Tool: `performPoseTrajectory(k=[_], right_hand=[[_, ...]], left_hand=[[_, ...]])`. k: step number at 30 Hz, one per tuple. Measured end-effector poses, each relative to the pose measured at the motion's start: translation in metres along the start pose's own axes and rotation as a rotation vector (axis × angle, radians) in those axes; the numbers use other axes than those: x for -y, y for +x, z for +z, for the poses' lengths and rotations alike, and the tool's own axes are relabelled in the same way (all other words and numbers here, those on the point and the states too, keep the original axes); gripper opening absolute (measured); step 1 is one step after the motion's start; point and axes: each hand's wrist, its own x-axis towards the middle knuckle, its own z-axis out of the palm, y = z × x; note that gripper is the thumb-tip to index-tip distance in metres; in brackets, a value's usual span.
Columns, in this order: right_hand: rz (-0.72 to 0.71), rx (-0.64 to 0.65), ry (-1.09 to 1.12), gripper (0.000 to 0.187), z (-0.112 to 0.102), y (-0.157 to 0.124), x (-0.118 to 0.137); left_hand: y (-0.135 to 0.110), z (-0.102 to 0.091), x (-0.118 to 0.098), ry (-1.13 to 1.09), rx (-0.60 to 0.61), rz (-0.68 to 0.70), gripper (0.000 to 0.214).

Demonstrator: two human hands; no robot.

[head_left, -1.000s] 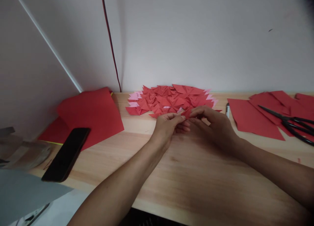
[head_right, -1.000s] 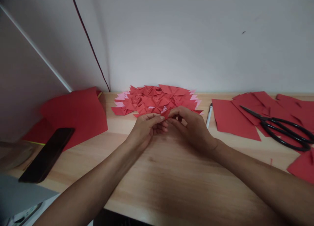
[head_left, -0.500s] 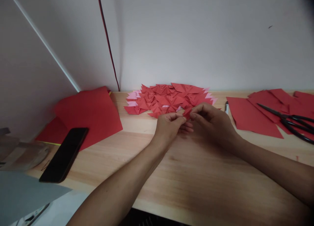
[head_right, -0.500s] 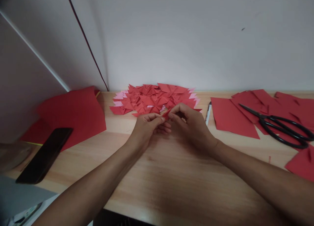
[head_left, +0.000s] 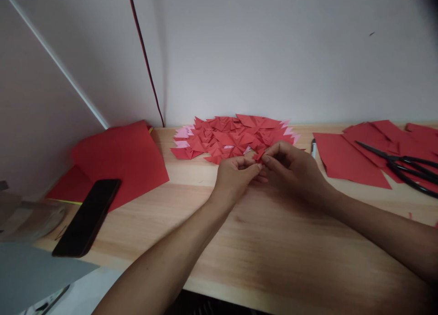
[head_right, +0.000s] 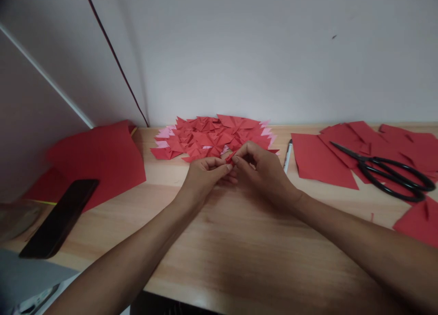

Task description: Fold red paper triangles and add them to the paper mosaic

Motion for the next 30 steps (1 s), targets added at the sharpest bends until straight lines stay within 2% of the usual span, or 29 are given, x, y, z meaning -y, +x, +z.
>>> performPoseTrajectory(k=[5,15,19,25,30], right_hand=[[0.028,-0.008,0.053,0.013,0.003,0.0,0.004],[0.03,-0.011,0.152,0.007,0.004,0.002,0.008],[0.043,0.014,0.172,0.012,0.002,0.003,0.002],[0.001,0.194,0.026,0.026,0.001,0.004,-0.003],[-0.029,0.27,0.082,0.028,0.0,0.007,-0.001]], left_hand=[[-0.001,0.0,0.002,-0.032,0.007,-0.002,0.009],[-0.002,0.003,0.002,-0.045,-0.068,0.015,0.01],[-0.001,0.001,0.002,-0.036,-0.088,0.022,0.01],[0.0,0.001,0.001,-0.04,-0.061,0.012,0.011],[0.0,0.002,0.001,-0.031,-0.034,-0.006,0.012]])
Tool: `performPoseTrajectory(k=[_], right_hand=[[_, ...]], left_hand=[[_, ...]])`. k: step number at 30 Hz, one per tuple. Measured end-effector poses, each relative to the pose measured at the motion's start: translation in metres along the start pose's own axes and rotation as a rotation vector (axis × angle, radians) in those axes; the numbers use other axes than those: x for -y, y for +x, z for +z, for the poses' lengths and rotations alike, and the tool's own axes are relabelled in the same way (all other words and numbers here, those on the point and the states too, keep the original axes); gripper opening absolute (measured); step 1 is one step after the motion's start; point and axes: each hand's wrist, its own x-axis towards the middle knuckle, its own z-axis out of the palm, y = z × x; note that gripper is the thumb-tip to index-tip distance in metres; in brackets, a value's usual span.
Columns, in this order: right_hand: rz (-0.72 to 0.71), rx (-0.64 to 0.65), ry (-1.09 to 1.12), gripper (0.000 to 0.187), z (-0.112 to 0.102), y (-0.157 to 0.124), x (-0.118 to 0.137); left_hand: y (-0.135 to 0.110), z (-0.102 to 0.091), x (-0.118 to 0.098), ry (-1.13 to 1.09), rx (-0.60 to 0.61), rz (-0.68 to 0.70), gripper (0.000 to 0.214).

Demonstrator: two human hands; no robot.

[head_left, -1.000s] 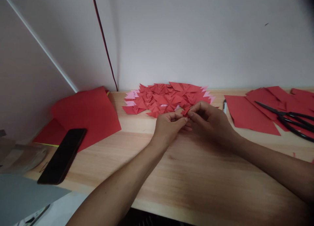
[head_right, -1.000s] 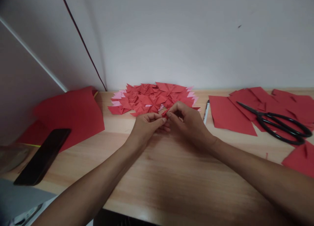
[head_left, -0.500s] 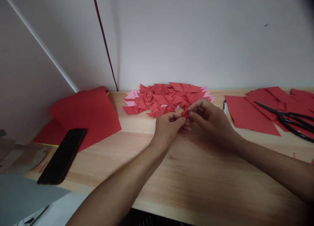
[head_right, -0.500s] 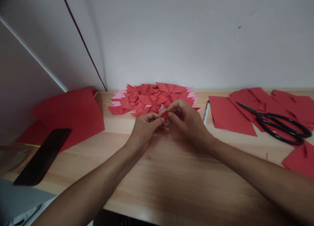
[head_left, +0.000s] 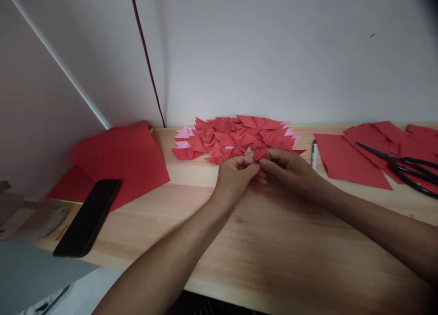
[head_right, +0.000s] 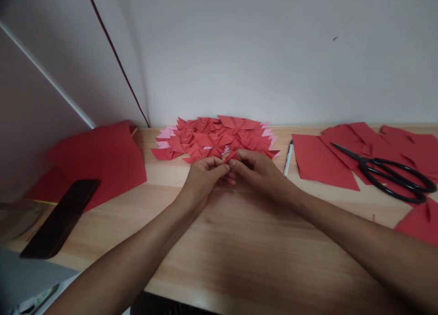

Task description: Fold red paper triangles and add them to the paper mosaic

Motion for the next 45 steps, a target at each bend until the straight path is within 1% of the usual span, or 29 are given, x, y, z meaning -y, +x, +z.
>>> performPoseTrajectory(k=[5,10,12,16,19,23,28,32,36,40,45], right_hand=[[-0.06,0.008,0.009,0.029,-0.0015,-0.0011,-0.0011],[-0.004,0.005,0.001,0.036,-0.0013,-0.0014,-0.0019],[0.004,-0.001,-0.005,0.034,-0.0012,-0.0009,-0.0019],[0.017,0.014,-0.009,0.024,-0.0011,-0.0003,-0.0011],[0.046,-0.005,-0.03,0.02,-0.0006,0.0,0.0002],[0.046,-0.004,0.0,0.016,-0.0003,0.0004,0.0005],[0.083,0.023,0.024,0.019,-0.0035,0.0003,-0.005],[0.107,0.001,0.015,0.021,-0.0033,-0.0008,-0.0058],[0.086,-0.021,0.025,0.02,0.0002,-0.001,-0.0013],[0.088,-0.051,0.009,0.016,0.0015,-0.0005,0.0004],[0.102,-0.042,0.025,0.018,0.0001,-0.0008,-0.0022]], left_hand=[[-0.0009,-0.0007,-0.0011,-0.027,-0.007,0.001,0.011],[-0.0002,-0.0017,-0.0031,-0.051,0.011,-0.012,0.01],[0.0005,-0.0025,-0.0037,-0.044,0.017,-0.01,0.009],[0.0014,-0.0039,-0.0033,0.014,0.033,0.015,0.01],[0.0017,-0.0037,-0.0014,0.051,0.023,0.035,0.011],[0.0029,-0.0027,0.0012,0.046,0.011,0.042,0.012],[0.0059,-0.0055,0.0016,0.034,0.048,0.042,0.01],[0.0064,-0.0079,-0.0006,0.075,0.072,0.063,0.009],[0.0052,-0.0074,-0.0014,0.111,0.053,0.095,0.009],[0.0058,-0.0063,0.0001,0.068,0.034,0.06,0.009],[0.0071,-0.0069,0.0016,0.0,0.085,0.057,0.009]])
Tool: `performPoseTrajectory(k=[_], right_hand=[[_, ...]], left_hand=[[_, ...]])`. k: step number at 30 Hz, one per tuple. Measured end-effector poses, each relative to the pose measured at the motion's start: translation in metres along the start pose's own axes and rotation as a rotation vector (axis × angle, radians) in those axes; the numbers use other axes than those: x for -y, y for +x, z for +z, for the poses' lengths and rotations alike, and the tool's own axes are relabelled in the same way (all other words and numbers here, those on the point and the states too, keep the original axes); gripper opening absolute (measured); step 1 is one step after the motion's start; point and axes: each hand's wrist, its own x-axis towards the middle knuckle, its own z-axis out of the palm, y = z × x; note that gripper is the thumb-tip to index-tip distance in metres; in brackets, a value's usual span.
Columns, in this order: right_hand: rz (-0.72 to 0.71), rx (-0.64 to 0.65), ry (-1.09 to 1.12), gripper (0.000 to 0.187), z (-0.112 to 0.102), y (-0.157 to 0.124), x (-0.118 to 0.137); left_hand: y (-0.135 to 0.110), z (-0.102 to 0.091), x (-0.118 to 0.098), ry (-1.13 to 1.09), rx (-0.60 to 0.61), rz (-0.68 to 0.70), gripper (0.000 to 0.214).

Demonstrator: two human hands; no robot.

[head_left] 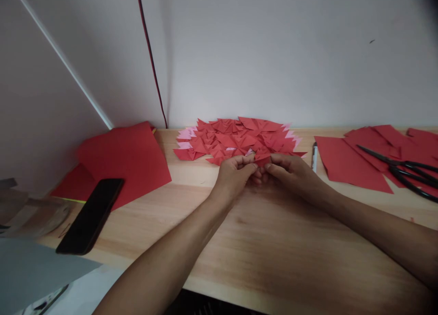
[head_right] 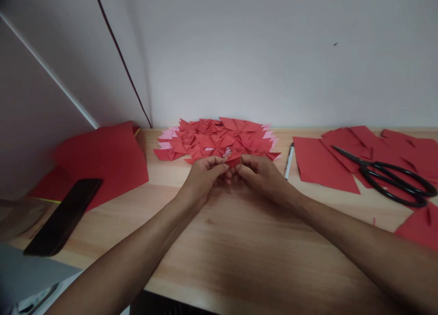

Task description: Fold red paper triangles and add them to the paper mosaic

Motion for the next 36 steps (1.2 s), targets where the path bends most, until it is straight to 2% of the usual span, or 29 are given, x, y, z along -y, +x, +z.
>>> performPoseTrajectory(k=[7,11,13,16,19,23,30,36], right_hand=[[-0.04,0.027,0.003,0.017,0.001,0.0,0.001],[-0.03,0.041,0.044,0.02,0.002,0.0,0.004],[-0.032,-0.023,0.043,0.021,0.002,0.0,0.004],[-0.038,-0.191,0.092,0.014,0.002,0.0,0.001],[-0.071,-0.264,0.178,0.017,0.004,0.0,-0.004],[-0.12,-0.245,0.111,0.019,0.005,-0.002,-0.01],[-0.107,-0.23,-0.025,0.023,0.004,-0.003,-0.015],[-0.117,-0.238,-0.079,0.022,0.006,-0.005,-0.008]], left_hand=[[-0.003,-0.002,0.001,0.017,0.033,0.063,0.011],[-0.004,-0.002,-0.001,-0.01,0.0,0.05,0.013],[-0.004,-0.002,-0.003,-0.035,-0.054,0.03,0.012],[-0.004,-0.002,-0.007,-0.059,-0.122,0.012,0.01],[-0.003,-0.001,-0.009,-0.078,-0.117,-0.006,0.01],[-0.001,-0.001,-0.006,-0.105,-0.106,0.004,0.011],[-0.001,-0.001,-0.005,-0.052,-0.088,0.015,0.009],[-0.001,0.0,-0.005,-0.048,-0.088,0.009,0.01]])
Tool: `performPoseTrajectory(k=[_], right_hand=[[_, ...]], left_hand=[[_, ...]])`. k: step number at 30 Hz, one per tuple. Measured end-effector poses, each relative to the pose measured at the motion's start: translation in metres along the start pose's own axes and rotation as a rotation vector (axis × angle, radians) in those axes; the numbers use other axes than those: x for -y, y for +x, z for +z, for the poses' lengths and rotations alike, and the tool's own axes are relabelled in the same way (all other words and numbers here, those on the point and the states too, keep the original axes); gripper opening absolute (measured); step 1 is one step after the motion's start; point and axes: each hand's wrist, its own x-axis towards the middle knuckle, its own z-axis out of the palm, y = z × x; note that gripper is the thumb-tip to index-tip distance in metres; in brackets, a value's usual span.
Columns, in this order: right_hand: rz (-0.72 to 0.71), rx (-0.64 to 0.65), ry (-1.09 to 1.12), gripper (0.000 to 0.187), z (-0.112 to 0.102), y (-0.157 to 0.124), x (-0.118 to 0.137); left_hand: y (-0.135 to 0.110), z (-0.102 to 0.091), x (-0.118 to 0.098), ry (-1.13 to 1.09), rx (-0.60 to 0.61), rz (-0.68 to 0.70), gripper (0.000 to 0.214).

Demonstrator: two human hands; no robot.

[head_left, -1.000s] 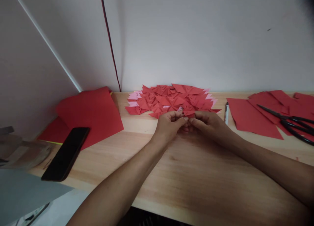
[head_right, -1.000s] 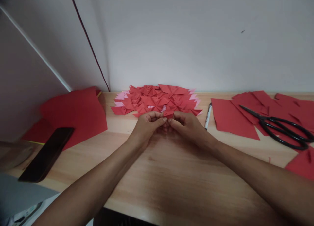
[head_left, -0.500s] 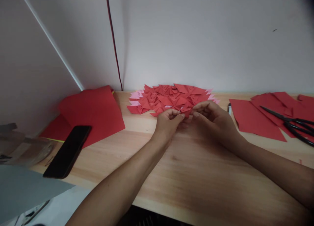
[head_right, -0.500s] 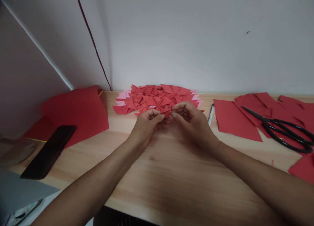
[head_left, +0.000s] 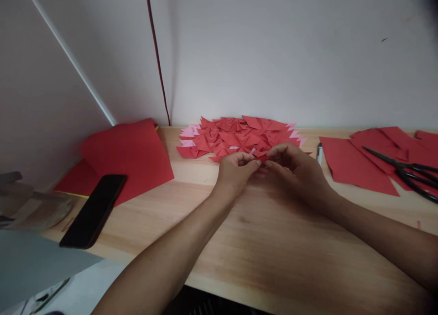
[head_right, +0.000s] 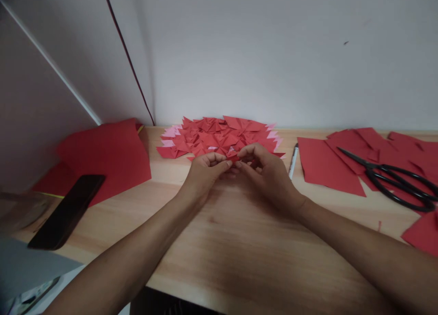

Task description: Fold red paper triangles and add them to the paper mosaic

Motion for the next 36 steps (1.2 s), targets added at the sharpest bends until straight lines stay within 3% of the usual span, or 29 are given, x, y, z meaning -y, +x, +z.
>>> performPoseTrajectory(k=[7,13,19,36], right_hand=[[-0.026,0.055,-0.045,0.014,-0.0002,-0.0001,0.0059],[0.075,-0.009,0.087,0.018,-0.0014,0.0019,0.0037],[0.017,-0.01,0.121,0.012,-0.0013,0.0023,0.004],[0.013,0.001,0.225,0.012,-0.0005,0.0032,0.0027]], left_hand=[[0.001,-0.0019,0.0001,0.016,0.038,-0.02,0.009],[-0.0012,-0.002,0.0003,-0.02,0.076,0.02,0.006],[-0.0009,-0.0025,0.0005,0.021,0.096,0.046,0.004],[-0.0043,0.001,-0.0004,0.108,0.048,0.152,0.003]])
